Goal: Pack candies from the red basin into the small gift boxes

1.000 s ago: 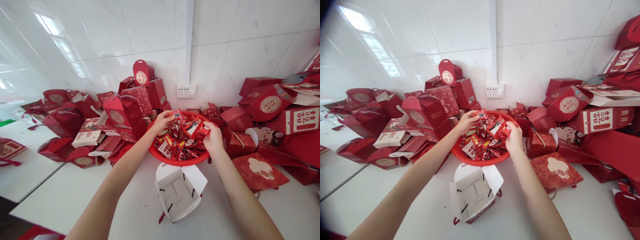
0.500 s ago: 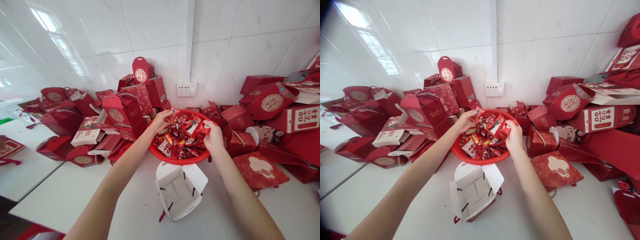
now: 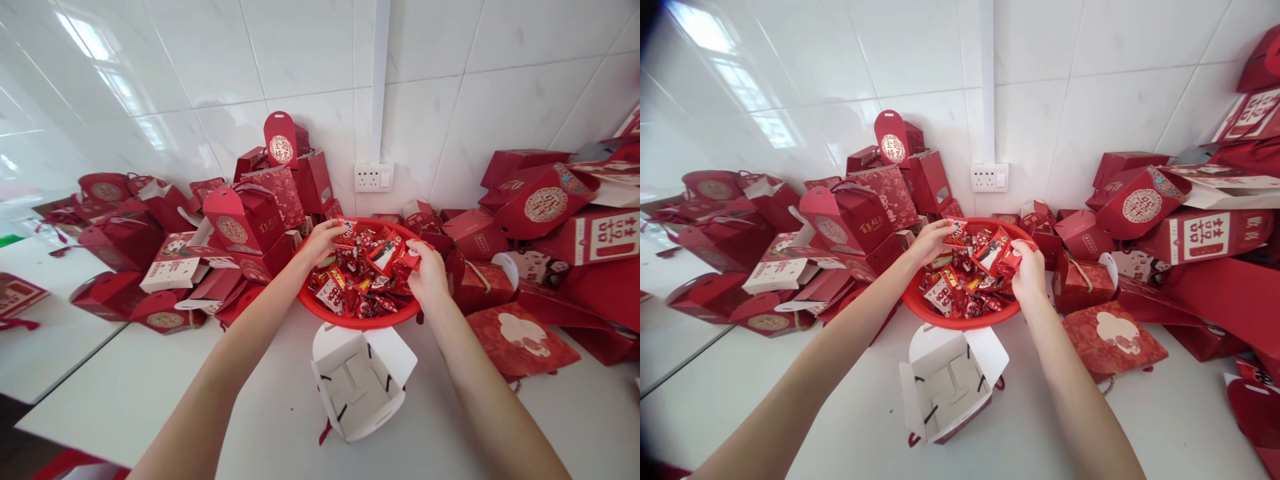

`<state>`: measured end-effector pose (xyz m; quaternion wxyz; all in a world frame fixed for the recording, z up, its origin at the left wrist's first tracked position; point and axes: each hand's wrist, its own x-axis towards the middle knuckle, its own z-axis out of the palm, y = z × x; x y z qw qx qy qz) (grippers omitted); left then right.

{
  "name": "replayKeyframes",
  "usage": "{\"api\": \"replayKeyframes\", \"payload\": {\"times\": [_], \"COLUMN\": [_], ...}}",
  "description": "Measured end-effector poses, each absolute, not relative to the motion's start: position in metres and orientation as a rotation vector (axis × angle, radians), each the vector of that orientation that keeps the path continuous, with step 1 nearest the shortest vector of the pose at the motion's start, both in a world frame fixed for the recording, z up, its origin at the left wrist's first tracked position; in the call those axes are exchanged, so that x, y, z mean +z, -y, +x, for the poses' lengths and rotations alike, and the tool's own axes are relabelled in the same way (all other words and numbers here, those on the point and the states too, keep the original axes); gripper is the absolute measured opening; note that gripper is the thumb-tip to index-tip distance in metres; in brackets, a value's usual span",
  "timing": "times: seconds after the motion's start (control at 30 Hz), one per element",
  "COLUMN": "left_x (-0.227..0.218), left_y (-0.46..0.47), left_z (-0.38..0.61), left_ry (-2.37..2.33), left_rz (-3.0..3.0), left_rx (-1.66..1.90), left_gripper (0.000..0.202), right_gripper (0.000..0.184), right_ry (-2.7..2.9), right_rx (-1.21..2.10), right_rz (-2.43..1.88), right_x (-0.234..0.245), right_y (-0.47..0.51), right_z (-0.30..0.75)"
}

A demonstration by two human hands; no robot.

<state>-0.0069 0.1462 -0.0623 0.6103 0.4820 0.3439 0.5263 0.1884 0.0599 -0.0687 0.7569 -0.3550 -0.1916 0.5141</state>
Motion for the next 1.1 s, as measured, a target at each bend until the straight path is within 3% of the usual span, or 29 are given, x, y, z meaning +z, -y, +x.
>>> {"api": "replayKeyframes", "payload": {"times": [0.2, 1.1], "left_x": [-0.0597, -0.0666], "left_y": [-0.1426, -0.1447], "left_z": [-0.0041, -0.0068], "left_ry": [-0.796, -0.885], "left_rz": [1.098, 1.253], "left_rx": [1.16, 1.183], "left_gripper": [0.016, 0.036], "right_gripper": [0.013, 0.013], "right_ry": [0.424, 0.446], "right_rx": [1.124, 1.102], "right_rz": [-0.784, -0.777], "right_x": [-0.0666, -0.0724], "right_y": [-0.0585, -0.0625], "right_z": [0.1882, 0.1887]}}
